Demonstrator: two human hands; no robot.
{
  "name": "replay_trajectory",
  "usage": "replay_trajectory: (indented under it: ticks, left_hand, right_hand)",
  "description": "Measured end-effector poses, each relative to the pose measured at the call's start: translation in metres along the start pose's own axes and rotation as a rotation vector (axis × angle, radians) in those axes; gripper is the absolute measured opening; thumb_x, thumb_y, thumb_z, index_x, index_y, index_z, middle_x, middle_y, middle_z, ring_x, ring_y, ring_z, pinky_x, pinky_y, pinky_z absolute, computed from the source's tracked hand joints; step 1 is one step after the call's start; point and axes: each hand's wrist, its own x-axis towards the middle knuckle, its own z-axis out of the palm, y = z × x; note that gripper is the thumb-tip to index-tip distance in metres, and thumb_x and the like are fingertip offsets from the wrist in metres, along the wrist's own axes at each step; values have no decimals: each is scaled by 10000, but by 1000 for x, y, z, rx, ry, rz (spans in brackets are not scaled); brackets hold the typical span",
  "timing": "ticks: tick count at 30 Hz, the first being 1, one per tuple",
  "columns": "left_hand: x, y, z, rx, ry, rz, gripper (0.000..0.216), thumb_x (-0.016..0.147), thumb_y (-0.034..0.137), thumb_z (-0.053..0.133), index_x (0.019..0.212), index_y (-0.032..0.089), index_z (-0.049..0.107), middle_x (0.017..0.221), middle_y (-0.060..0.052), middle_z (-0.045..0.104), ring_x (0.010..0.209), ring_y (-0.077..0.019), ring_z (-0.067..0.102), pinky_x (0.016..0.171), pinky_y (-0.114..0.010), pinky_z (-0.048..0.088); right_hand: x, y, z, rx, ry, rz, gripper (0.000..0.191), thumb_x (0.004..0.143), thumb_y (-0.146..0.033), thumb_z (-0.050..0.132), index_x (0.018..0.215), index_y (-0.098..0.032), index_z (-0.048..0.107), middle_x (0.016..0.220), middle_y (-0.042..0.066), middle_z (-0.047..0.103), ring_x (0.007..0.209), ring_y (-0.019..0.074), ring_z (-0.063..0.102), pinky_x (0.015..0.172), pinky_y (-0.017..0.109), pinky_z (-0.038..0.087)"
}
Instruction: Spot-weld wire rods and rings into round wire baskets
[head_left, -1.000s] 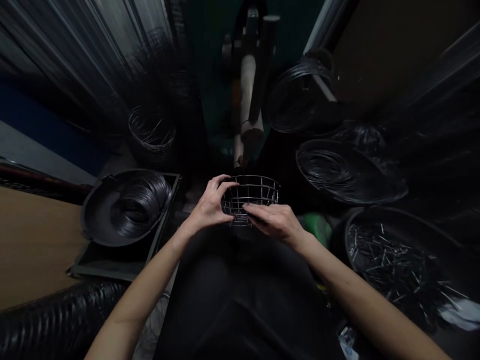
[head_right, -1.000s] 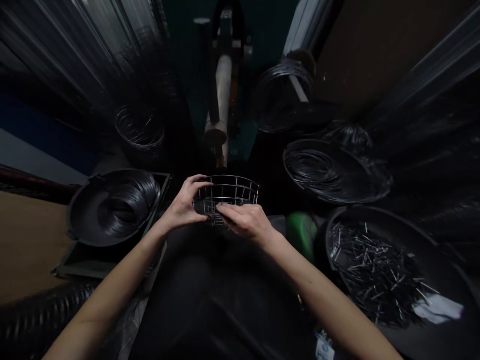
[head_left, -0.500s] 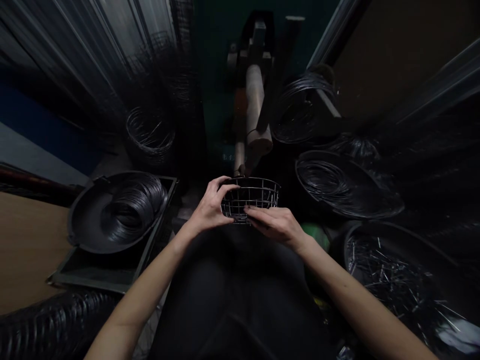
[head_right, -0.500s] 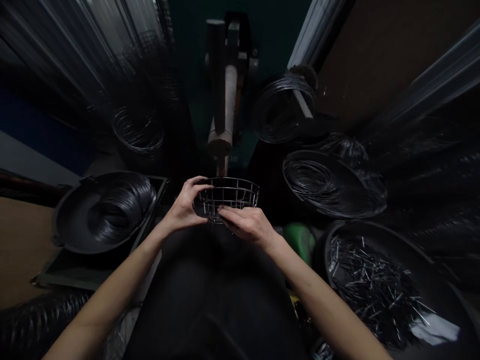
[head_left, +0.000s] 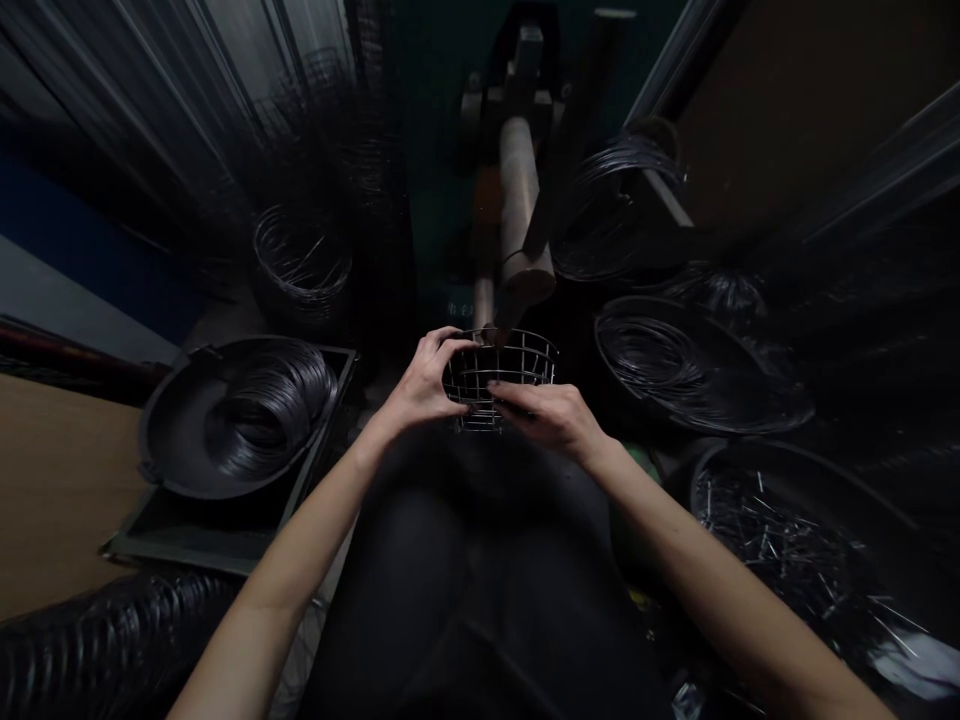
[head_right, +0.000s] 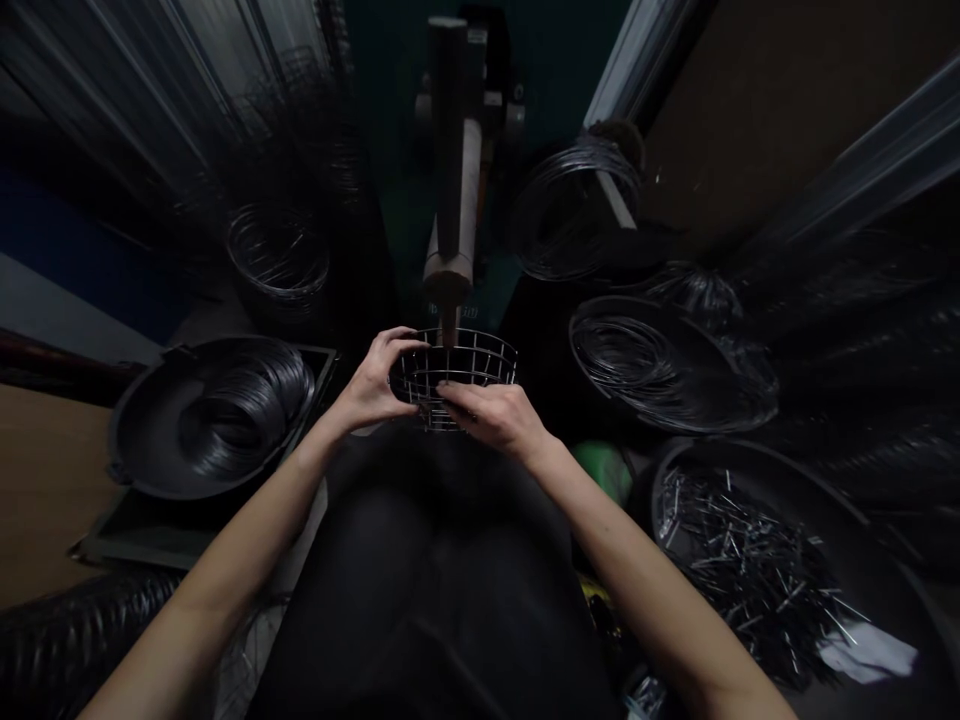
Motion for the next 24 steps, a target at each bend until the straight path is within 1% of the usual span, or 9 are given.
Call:
replay_trajectory:
  ticks: [3, 7, 9, 10, 11, 13, 16, 20, 24]
  left_hand:
    - [2, 1, -3, 2, -12, 3, 756, 588, 211, 827, 1280, 167, 525, 1344, -149, 460, 1338, -332, 436, 1135, -494, 399]
    - [3, 2, -5, -62, -17, -15, 741, 566, 264, 855, 1230, 174, 541, 1294, -131, 518, 1270, -312, 502, 1099, -469, 435]
    - [2, 2, -5, -114, 16, -31, 749, 567, 270, 853, 1233, 168, 526, 1264, -125, 549, 1227, -304, 534, 1079, -460, 451]
    - [2, 1, -5, -147, 32, -42, 770, 568, 271, 852, 1250, 168, 510, 1260, -124, 556, 1216, -300, 545, 1074, -456, 455]
    - [2, 0, -4, -182, 40, -52, 806, 565, 281, 857, 1274, 173, 489, 1265, -123, 557, 1211, -298, 552, 1070, -452, 458]
    - [4, -3, -3, -240, 41, -52, 899, 540, 314, 882, 1318, 199, 448, 1291, -123, 546, 1224, -303, 552, 1074, -455, 459]
    - [14, -12, -1, -253, 64, -28, 977, 502, 344, 910, 1342, 236, 424, 1336, -122, 524, 1262, -325, 532, 1089, -477, 448]
    - [27, -22, -1, -279, 72, -9, 994, 479, 361, 925, 1328, 226, 425, 1349, -129, 513, 1258, -333, 534, 1079, -487, 456]
    - [32, -29, -1, -297, 65, 25, 995, 481, 366, 932, 1322, 231, 416, 1335, -125, 512, 1247, -320, 539, 1077, -473, 455]
  right_hand:
    - [2, -1, -1, 3, -25, 46, 251, 954, -318, 547, 1119, -249, 723, 1088, 13, 746, 895, 165, 747, 779, 264, 618]
    - [2, -9, -8, -6, -43, 78, 270, 974, -346, 509, 1120, -256, 717, 1084, 11, 754, 923, 162, 738, 796, 261, 603]
    - [-3, -15, -13, -25, -22, 108, 277, 979, -359, 504, 1145, -262, 704, 1137, 20, 738, 980, 160, 720, 823, 256, 589]
    - [-7, -19, -16, -45, 15, 146, 273, 977, -370, 512, 1144, -268, 701, 1153, 28, 728, 991, 161, 710, 822, 254, 583]
    - [-10, -22, -18, -71, 63, 196, 261, 970, -386, 526, 1123, -269, 702, 1140, 41, 722, 978, 164, 702, 808, 258, 577]
    - [-16, -25, -19, -119, 161, 298, 235, 950, -414, 560, 1026, -250, 710, 1027, 64, 705, 857, 169, 680, 721, 271, 556]
    - [-13, -21, -17, -127, 217, 377, 237, 916, -422, 616, 885, -199, 689, 861, 51, 641, 666, 142, 588, 591, 268, 467]
    - [1, -13, -13, -75, 228, 455, 269, 888, -439, 647, 818, -181, 666, 813, 34, 605, 635, 126, 538, 565, 256, 396]
    - [8, -13, -14, -43, 224, 511, 249, 877, -423, 651, 795, -187, 650, 808, 35, 605, 686, 145, 546, 606, 260, 396]
